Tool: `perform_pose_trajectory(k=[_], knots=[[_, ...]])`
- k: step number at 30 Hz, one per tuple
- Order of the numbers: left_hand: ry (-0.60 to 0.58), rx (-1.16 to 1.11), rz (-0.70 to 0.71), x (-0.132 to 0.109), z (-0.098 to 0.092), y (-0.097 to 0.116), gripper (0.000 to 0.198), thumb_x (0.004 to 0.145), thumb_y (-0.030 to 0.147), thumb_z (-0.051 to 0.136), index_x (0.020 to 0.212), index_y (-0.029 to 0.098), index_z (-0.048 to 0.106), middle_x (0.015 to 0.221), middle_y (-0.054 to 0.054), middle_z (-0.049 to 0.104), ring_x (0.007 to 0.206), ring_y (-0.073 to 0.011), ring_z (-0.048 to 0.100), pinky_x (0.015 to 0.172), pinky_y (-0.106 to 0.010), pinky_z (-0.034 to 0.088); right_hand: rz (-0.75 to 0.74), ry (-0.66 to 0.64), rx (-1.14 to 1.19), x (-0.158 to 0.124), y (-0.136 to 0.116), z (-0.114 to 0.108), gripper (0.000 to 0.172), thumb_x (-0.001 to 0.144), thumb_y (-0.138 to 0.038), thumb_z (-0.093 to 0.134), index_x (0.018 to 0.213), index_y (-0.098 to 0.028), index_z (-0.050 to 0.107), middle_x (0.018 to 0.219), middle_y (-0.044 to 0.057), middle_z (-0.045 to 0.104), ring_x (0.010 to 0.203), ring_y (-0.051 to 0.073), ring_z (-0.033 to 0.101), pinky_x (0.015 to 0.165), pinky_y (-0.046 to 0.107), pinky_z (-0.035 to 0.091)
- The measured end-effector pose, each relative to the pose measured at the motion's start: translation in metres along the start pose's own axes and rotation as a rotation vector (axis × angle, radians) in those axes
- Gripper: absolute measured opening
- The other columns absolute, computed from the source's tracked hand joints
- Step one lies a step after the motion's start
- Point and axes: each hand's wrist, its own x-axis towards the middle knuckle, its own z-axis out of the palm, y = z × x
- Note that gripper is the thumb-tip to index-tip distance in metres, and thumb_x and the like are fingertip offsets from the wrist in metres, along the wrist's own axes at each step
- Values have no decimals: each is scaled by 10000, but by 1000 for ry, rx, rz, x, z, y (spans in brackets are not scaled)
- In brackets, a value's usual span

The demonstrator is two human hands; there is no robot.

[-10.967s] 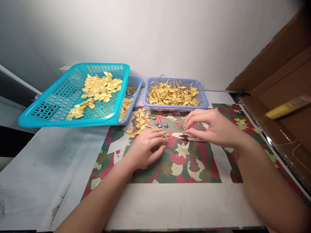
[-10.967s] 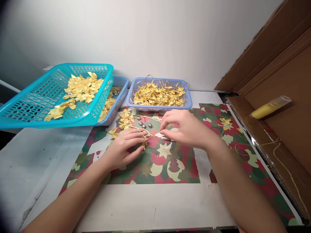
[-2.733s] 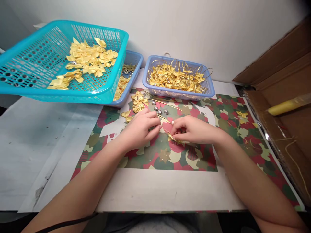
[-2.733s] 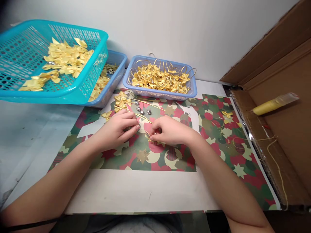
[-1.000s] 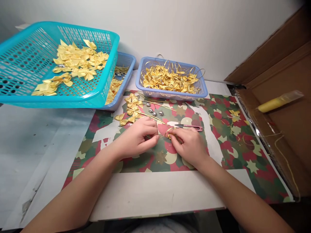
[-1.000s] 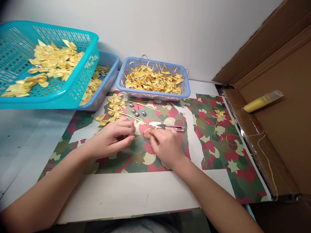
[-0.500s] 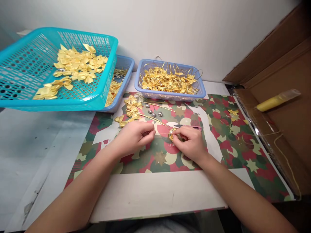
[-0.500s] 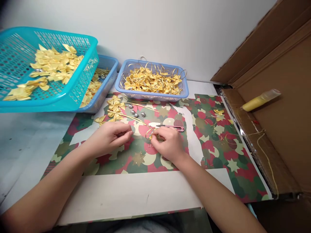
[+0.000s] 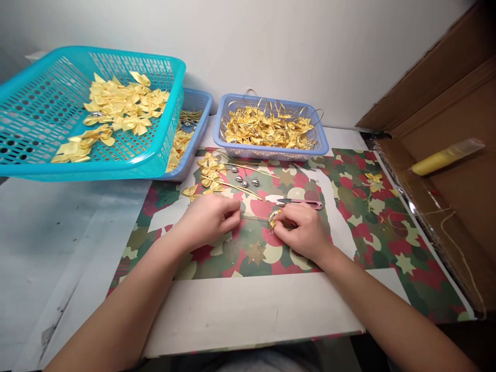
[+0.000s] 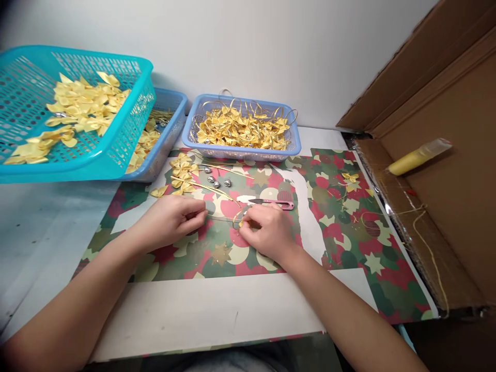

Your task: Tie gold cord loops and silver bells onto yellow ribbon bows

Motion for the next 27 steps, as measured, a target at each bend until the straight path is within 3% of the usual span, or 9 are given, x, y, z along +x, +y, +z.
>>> perform_pose_trajectory(k=[7, 11, 13, 16, 20, 23, 27], knots=[[53, 91, 105, 0, 0, -3, 266, 847, 232, 456, 587, 190, 492, 575, -19, 537, 596, -169, 477, 573, -288, 312, -14, 31, 14, -1, 1, 0, 192, 705, -103, 513, 539, -197, 534, 496, -48, 505, 492, 100, 416, 585, 274, 343], [211, 122, 165, -1, 4, 5, 174, 858, 254, 502, 949, 189, 636, 1043, -96, 659, 964, -270, 554, 799, -382, 400, -37, 58, 35, 0, 0, 2, 177, 719, -92, 528, 588, -196, 586, 505, -47, 513, 496, 101, 430, 573, 260, 354], [238, 43, 195, -2, 9, 14, 225, 850, 166, 481, 1029, 178, 618, 1118, -100, 642, 1022, -263, 551, 871, -398, 413, -61, 71, 42, 0, -2, 2, 169, 730, -90, 537, 620, -194, 612, 510, -48, 517, 496, 99, 436, 569, 255, 352], [185, -213, 202, -3, 18, 28, 210, 889, 118, 436, 1010, 174, 599, 1016, -72, 661, 955, -193, 589, 830, -310, 463, -89, 97, 51, 0, -5, 2, 158, 755, -106, 546, 669, -193, 645, 511, -50, 521, 491, 98, 441, 576, 256, 359], [122, -367, 98, -4, 24, 38, 136, 929, 213, 465, 1000, 200, 581, 887, -27, 678, 765, -147, 610, 654, -242, 461, -81, 125, 56, 0, -9, 1, 168, 768, -118, 537, 656, -195, 636, 510, -46, 530, 480, 98, 436, 567, 262, 352], [52, -313, 7, -4, 25, 38, 124, 926, 272, 471, 858, 198, 544, 659, 21, 602, 563, -124, 531, 503, -221, 361, -56, 110, 95, 0, -10, 2, 181, 768, -117, 533, 627, -196, 616, 522, -41, 549, 482, 99, 450, 561, 262, 351], [55, -172, 27, -3, 26, 35, 240, 915, 255, 427, 681, 204, 410, 557, 41, 469, 492, -114, 411, 479, -226, 272, 10, 39, 117, -1, -10, 4, 150, 769, -139, 543, 681, -203, 646, 557, -31, 584, 512, 112, 493, 567, 261, 365]])
